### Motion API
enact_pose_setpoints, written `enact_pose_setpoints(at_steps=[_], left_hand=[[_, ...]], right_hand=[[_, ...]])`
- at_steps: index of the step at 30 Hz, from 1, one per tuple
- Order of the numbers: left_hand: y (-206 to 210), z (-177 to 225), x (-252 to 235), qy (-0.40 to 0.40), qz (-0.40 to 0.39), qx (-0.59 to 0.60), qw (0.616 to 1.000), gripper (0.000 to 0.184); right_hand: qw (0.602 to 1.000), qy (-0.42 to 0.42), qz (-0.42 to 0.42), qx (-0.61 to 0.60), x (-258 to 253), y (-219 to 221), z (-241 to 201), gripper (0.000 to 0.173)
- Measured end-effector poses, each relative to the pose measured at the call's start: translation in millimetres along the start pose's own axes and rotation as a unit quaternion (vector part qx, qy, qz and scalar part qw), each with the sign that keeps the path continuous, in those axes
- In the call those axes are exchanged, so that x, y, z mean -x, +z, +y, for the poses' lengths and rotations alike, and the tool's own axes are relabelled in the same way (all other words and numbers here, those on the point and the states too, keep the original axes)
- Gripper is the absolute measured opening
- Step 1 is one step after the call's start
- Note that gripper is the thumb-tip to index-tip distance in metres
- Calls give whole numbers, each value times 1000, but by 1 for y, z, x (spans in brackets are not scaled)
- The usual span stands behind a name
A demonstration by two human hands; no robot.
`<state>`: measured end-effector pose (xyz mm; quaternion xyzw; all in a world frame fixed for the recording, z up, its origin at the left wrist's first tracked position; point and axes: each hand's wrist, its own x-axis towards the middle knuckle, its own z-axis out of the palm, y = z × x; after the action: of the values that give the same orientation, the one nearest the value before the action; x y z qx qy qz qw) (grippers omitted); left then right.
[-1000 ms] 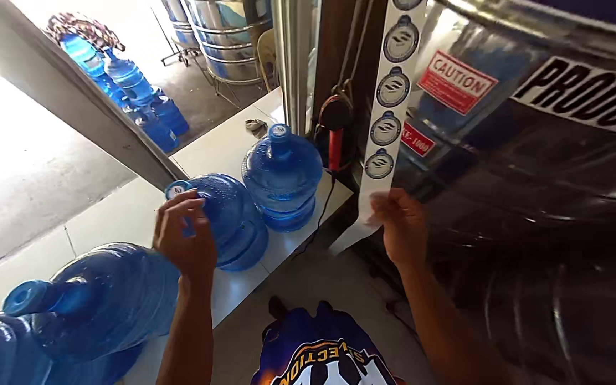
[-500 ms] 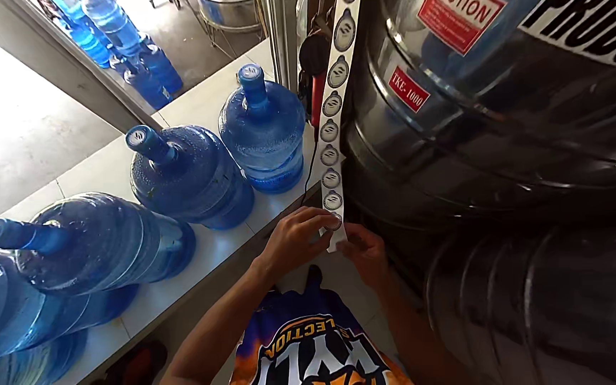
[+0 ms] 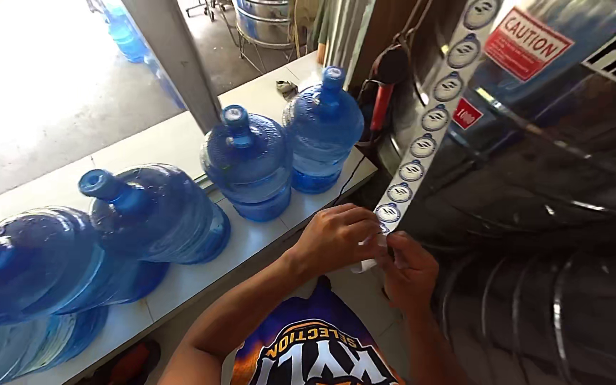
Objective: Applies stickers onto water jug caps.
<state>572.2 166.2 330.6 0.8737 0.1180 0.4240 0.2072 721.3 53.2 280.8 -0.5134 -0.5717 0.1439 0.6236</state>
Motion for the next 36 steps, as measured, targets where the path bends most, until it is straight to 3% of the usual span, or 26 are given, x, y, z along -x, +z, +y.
enact_pose_setpoints(at_steps=[4,8,12,15,22,25,30,33,36], left_hand=[[-66,-6,4,-34,123,22,992,7],[-189,-15,52,-150,194,87,965,16],[-306,-64,151,-216,257,-172,926,23],[-349,-99,198,-236,263,-272,895,26],[-341,-120,215,-248,235,-310,887,25],[-339,-121,213,-256,227,-310,887,27],[-336,-97,210,-300,206,-303,881,33],[-293,-60,173,-222,246,-268,904,33],[-207,1,115,-112,189,-147,964,24]], right_hand=[[1000,8,12,19,5,44,-31,18],[999,32,33,12,17,64,-44,18],[994,83,71,2,30,68,-49,23],[987,123,100,2,40,69,-50,24],[980,148,127,-28,43,67,-53,22],[974,180,123,-65,46,60,-49,10],[965,233,113,-38,38,50,-45,31],[967,215,127,-55,39,42,-44,24],[970,172,123,-123,47,30,-43,12]])
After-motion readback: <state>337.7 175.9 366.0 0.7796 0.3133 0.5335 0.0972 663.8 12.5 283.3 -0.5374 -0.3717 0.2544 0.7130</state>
